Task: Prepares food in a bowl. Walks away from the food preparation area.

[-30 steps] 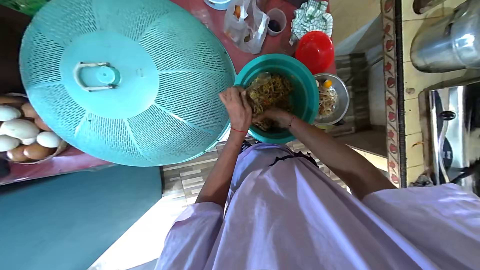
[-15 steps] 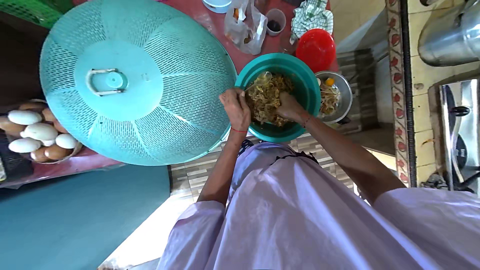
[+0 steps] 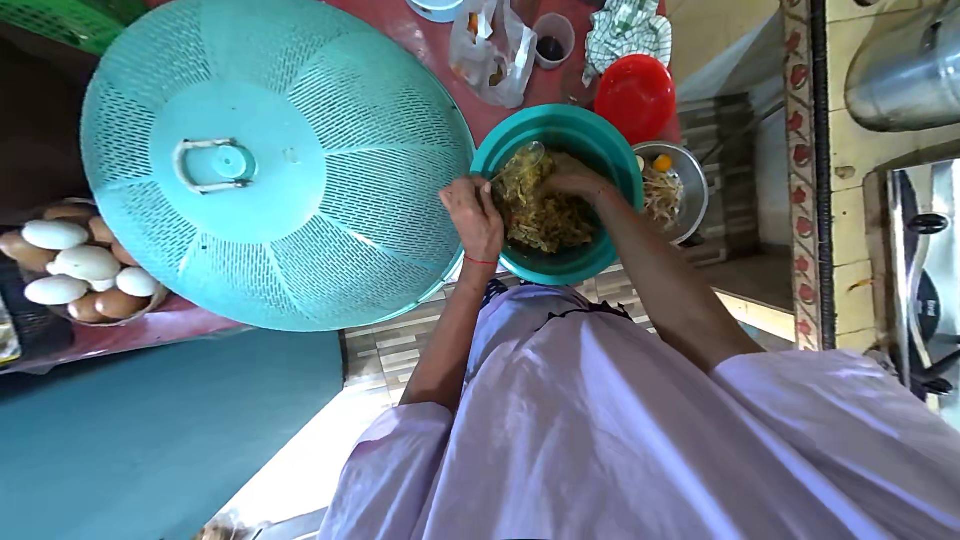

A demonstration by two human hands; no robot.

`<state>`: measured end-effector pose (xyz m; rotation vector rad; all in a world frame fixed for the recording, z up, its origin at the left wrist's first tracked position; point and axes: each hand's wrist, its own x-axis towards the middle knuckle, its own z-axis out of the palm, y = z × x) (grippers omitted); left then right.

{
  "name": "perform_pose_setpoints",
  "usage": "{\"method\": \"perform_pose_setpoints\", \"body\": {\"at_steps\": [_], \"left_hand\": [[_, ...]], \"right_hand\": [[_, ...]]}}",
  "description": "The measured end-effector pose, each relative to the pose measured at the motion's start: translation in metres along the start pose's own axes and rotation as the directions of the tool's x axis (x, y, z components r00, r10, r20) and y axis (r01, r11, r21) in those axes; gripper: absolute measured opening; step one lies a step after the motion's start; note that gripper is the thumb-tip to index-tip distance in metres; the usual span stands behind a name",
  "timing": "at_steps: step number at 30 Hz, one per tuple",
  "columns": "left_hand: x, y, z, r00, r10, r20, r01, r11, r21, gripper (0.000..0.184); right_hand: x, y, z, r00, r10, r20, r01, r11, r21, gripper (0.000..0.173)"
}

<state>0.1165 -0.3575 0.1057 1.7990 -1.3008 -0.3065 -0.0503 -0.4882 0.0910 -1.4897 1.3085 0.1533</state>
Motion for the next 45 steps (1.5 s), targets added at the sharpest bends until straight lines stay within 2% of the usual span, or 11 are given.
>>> {"method": "perform_pose_setpoints", "body": {"at_steps": [4,6,11,15,20,26,28,32,36,39,45], "left_hand": [[-0.001,0.002,-0.001,1.0,-0.012,-0.003,0.012,1.0,-0.002,0.016],[-0.003,0.002,-0.001,1.0,-0.011,-0.004,0.011,1.0,0.0,0.016],[-0.002,0.0,-0.001,1.0,-0.023,-0.006,0.023,1.0,-0.006,0.017],[-0.003,-0.002,-0.001,1.0,-0.009,-0.015,0.009,1.0,-0.012,0.016],[-0.004,-0.002,-0.001,1.0,-0.014,-0.018,0.014,1.0,-0.026,0.016],[-0.002,-0.003,0.001,0.999,-0.027,-0.023,0.027,1.0,-0.014,0.016],[-0.003,-0.001,-0.001,0.999,-0.031,-0.016,0.031,1.0,0.0,0.017],[-0.002,0.003,-0.002,1.0,-0.019,-0.013,0.019,1.0,0.017,0.017],[-0.002,0.0,-0.001,1.0,-0.003,-0.021,0.004,1.0,0.022,0.017],[-0.001,0.0,-0.001,1.0,0.002,-0.024,-0.002,1.0,0.017,0.016],[-0.002,0.0,0.0,0.999,0.003,-0.035,-0.003,1.0,-0.011,0.015]], "right_hand": [[-0.012,-0.004,0.016,0.999,-0.011,0.053,0.007,0.998,0.07,0.101],[-0.017,0.004,0.016,0.997,-0.075,0.024,0.074,0.996,0.052,0.091],[-0.051,-0.009,-0.008,0.997,-0.072,-0.026,0.061,0.957,-0.285,0.062],[-0.073,-0.018,-0.026,0.994,-0.034,0.105,0.077,0.893,-0.443,0.069],[-0.04,-0.022,-0.034,0.987,-0.083,0.136,0.131,0.909,-0.395,0.063],[0.022,-0.028,0.013,0.921,-0.306,0.242,0.315,0.949,-0.001,0.038],[0.014,-0.041,0.025,0.909,-0.191,0.37,0.276,0.942,-0.193,0.043],[-0.02,-0.051,0.036,0.904,-0.116,0.411,0.356,0.737,-0.574,0.063],[-0.052,-0.045,0.019,0.882,-0.264,0.391,0.465,0.629,-0.624,0.047],[-0.067,-0.04,-0.004,0.914,-0.266,0.305,0.405,0.596,-0.693,0.034],[-0.087,-0.043,-0.02,0.909,-0.364,0.202,0.38,0.529,-0.758,0.037]]}}
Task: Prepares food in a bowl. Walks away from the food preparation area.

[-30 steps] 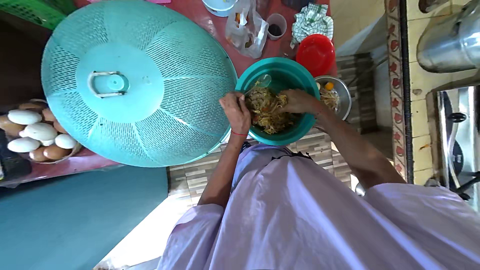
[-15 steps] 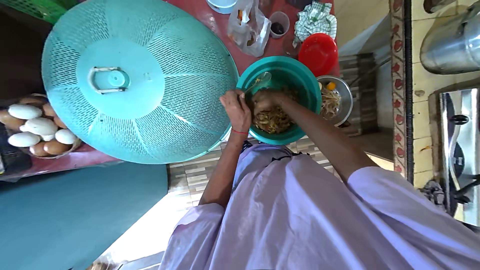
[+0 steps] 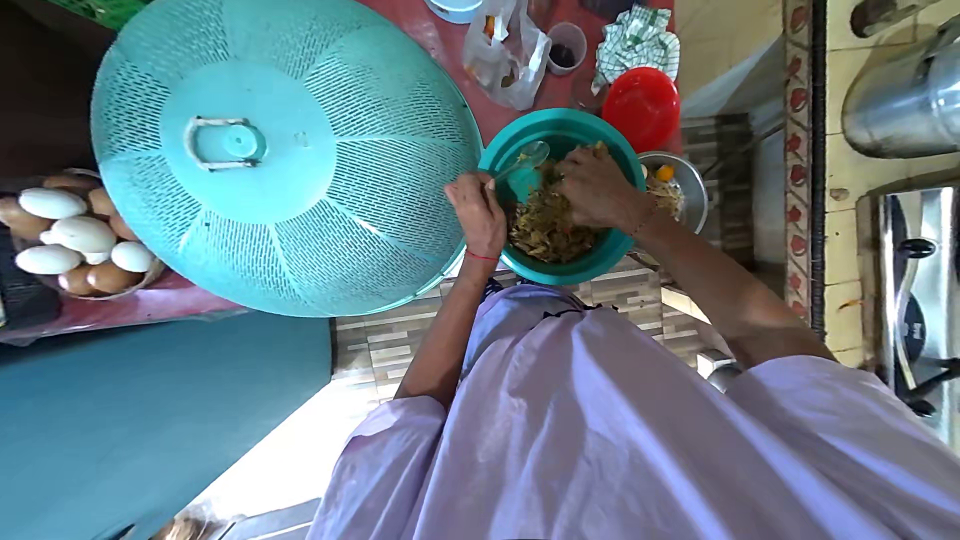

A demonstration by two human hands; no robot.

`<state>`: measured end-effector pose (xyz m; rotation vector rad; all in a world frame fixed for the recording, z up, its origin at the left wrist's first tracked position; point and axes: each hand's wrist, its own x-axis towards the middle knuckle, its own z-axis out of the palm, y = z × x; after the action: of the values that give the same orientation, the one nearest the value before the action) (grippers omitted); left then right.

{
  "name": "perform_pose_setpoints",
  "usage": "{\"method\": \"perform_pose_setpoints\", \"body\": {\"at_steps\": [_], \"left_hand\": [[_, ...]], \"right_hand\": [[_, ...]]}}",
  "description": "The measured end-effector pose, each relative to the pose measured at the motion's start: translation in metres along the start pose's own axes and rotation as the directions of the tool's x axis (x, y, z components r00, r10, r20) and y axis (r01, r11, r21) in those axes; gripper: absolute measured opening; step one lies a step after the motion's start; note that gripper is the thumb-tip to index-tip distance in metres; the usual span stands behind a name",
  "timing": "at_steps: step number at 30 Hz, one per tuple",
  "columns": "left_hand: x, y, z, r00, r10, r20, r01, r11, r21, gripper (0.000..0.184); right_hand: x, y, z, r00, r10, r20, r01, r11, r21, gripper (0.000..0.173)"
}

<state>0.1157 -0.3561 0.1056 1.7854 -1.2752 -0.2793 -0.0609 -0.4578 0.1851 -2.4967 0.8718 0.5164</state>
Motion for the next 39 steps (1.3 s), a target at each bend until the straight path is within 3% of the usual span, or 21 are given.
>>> {"method": "perform_pose_setpoints", "body": {"at_steps": [2,5,8,12,15,18,20,24,26,29,31,34,39], "left_hand": [[0.0,0.0,0.0,1.0,0.0,0.008,0.0,1.0,0.003,0.015],[0.0,0.0,0.0,1.0,0.002,0.012,-0.002,1.0,0.008,0.016],[-0.001,-0.001,0.0,1.0,0.009,0.006,-0.009,1.0,0.009,0.015],[0.0,0.0,0.0,1.0,0.019,0.005,-0.019,1.0,0.024,0.015],[0.0,0.001,-0.002,1.0,0.011,0.013,-0.011,0.999,0.03,0.015],[0.001,0.002,-0.002,1.0,0.008,0.015,-0.009,1.0,0.018,0.015],[-0.001,0.0,-0.001,1.0,0.013,0.012,-0.013,1.0,0.01,0.015],[-0.001,-0.001,0.0,1.0,0.005,0.014,-0.005,1.0,0.004,0.015],[0.0,0.0,0.0,1.0,-0.003,0.023,0.003,1.0,-0.004,0.016],[0.0,0.001,-0.001,1.0,-0.001,0.024,0.001,1.0,-0.007,0.017],[0.0,0.001,0.001,1.0,-0.001,0.014,0.001,1.0,0.001,0.017],[0.002,0.003,0.001,0.999,-0.012,0.031,0.011,1.0,0.017,0.016],[0.001,0.001,0.001,1.0,0.009,0.027,-0.01,1.0,0.019,0.017]], "right_hand": [[0.007,-0.019,0.014,0.995,-0.097,0.002,0.097,0.994,-0.053,0.043],[0.025,-0.043,0.052,0.97,-0.176,0.166,0.189,0.98,-0.067,0.047],[0.044,-0.05,0.07,0.965,-0.028,0.262,0.041,0.998,-0.046,0.039],[0.064,-0.044,0.071,0.992,0.095,0.088,-0.103,0.991,0.087,0.036],[0.068,-0.038,0.055,0.995,0.084,0.057,-0.087,0.995,0.049,0.029],[0.05,-0.032,0.038,0.994,0.083,-0.069,-0.082,0.996,0.02,0.026],[0.035,-0.029,0.025,0.987,0.136,-0.091,-0.136,0.991,0.009,0.033],[0.003,-0.013,0.007,0.97,0.243,-0.005,-0.241,0.964,0.11,0.063],[-0.011,-0.005,0.007,0.948,0.313,0.061,-0.318,0.935,0.158,0.068],[-0.018,-0.003,0.023,0.856,0.448,0.258,-0.498,0.848,0.183,0.067],[-0.008,-0.007,0.049,0.826,0.475,0.305,-0.55,0.797,0.248,0.083],[0.011,-0.02,0.074,0.891,0.414,0.189,-0.455,0.817,0.353,0.093],[0.028,-0.02,0.062,0.945,0.323,0.044,-0.32,0.893,0.317,0.065]]}}
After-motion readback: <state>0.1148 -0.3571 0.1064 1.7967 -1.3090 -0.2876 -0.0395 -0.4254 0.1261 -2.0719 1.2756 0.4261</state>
